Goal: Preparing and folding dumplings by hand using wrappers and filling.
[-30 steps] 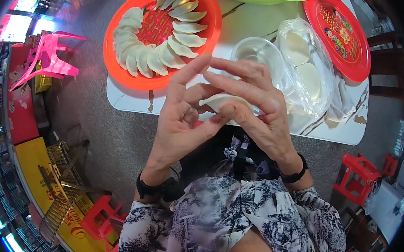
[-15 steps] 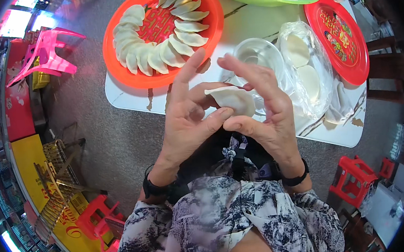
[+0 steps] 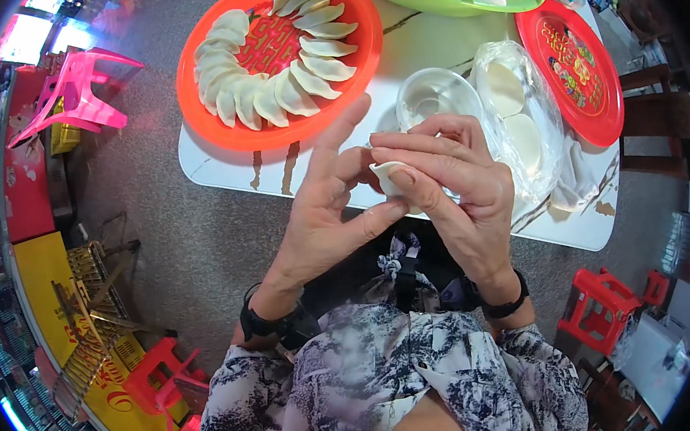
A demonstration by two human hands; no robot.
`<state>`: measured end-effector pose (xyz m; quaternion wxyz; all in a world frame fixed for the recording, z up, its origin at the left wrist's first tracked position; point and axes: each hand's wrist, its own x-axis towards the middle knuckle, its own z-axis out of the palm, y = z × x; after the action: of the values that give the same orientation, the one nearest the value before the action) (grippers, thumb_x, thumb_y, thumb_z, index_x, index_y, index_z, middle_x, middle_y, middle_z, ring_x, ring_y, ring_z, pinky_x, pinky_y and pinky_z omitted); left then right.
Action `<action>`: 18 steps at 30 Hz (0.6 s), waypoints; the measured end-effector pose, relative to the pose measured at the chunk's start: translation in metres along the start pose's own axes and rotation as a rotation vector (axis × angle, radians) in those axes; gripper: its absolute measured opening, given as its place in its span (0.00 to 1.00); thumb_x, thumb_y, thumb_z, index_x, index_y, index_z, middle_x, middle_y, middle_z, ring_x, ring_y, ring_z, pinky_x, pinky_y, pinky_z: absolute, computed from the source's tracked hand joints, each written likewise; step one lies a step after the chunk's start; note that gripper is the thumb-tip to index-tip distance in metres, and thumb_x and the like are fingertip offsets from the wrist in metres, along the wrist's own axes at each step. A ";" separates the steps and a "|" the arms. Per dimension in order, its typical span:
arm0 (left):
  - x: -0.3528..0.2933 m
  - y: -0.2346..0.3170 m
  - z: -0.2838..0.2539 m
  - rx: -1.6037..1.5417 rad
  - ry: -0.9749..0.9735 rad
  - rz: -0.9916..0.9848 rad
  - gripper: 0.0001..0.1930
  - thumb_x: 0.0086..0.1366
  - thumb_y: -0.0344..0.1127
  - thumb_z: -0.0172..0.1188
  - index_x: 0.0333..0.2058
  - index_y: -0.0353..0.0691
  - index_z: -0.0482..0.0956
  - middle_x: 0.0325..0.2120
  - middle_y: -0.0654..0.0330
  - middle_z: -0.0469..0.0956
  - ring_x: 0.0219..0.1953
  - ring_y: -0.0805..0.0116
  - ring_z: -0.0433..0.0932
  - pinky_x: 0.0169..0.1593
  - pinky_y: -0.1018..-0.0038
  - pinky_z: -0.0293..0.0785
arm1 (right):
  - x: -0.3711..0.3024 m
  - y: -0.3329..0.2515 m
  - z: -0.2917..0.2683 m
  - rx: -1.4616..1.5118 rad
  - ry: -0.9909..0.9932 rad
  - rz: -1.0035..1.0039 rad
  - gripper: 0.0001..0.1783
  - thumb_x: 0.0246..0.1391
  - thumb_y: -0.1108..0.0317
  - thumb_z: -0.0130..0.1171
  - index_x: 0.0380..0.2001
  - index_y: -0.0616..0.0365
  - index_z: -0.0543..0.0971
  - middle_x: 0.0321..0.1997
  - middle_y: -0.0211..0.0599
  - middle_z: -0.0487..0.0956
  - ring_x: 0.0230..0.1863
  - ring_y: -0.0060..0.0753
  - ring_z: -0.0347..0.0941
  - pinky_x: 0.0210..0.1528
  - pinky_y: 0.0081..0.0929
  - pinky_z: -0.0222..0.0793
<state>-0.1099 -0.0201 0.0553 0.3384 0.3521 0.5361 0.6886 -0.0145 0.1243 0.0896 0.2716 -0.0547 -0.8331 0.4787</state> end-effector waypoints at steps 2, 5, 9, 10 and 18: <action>0.000 0.002 0.009 -0.129 0.054 -0.040 0.47 0.58 0.20 0.63 0.69 0.35 0.40 0.48 0.58 0.74 0.48 0.72 0.74 0.52 0.74 0.71 | 0.000 -0.001 0.001 -0.021 0.009 -0.022 0.08 0.51 0.72 0.64 0.36 0.57 0.86 0.41 0.31 0.84 0.44 0.35 0.71 0.47 0.30 0.70; 0.001 -0.001 0.016 -0.310 0.105 -0.065 0.47 0.59 0.20 0.62 0.69 0.36 0.40 0.47 0.58 0.75 0.48 0.72 0.74 0.54 0.72 0.70 | -0.002 0.000 -0.003 -0.057 0.004 -0.044 0.10 0.49 0.72 0.65 0.38 0.58 0.85 0.41 0.32 0.84 0.44 0.37 0.72 0.49 0.32 0.69; -0.003 -0.007 0.005 -0.233 0.000 -0.030 0.46 0.60 0.21 0.61 0.69 0.37 0.40 0.50 0.57 0.73 0.52 0.70 0.73 0.57 0.70 0.69 | 0.004 -0.008 -0.012 -0.135 -0.037 -0.014 0.17 0.42 0.69 0.70 0.39 0.55 0.83 0.41 0.31 0.82 0.46 0.39 0.71 0.51 0.34 0.67; -0.002 -0.007 0.005 -0.234 -0.003 -0.029 0.46 0.60 0.21 0.61 0.69 0.37 0.40 0.50 0.57 0.73 0.52 0.70 0.73 0.57 0.70 0.69 | 0.006 -0.008 -0.014 -0.166 -0.045 -0.023 0.19 0.39 0.68 0.71 0.39 0.54 0.83 0.41 0.31 0.82 0.47 0.40 0.70 0.51 0.35 0.66; -0.002 0.000 0.011 -0.153 0.084 -0.094 0.46 0.57 0.18 0.61 0.69 0.36 0.42 0.46 0.58 0.76 0.51 0.70 0.73 0.58 0.70 0.68 | 0.006 0.000 -0.010 -0.163 -0.108 -0.060 0.13 0.39 0.65 0.72 0.32 0.52 0.84 0.37 0.27 0.82 0.42 0.34 0.70 0.48 0.31 0.65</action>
<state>-0.0991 -0.0166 0.0574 0.3736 0.2703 0.5115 0.7251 -0.0141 0.1343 0.0959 0.2351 -0.0260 -0.8840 0.4032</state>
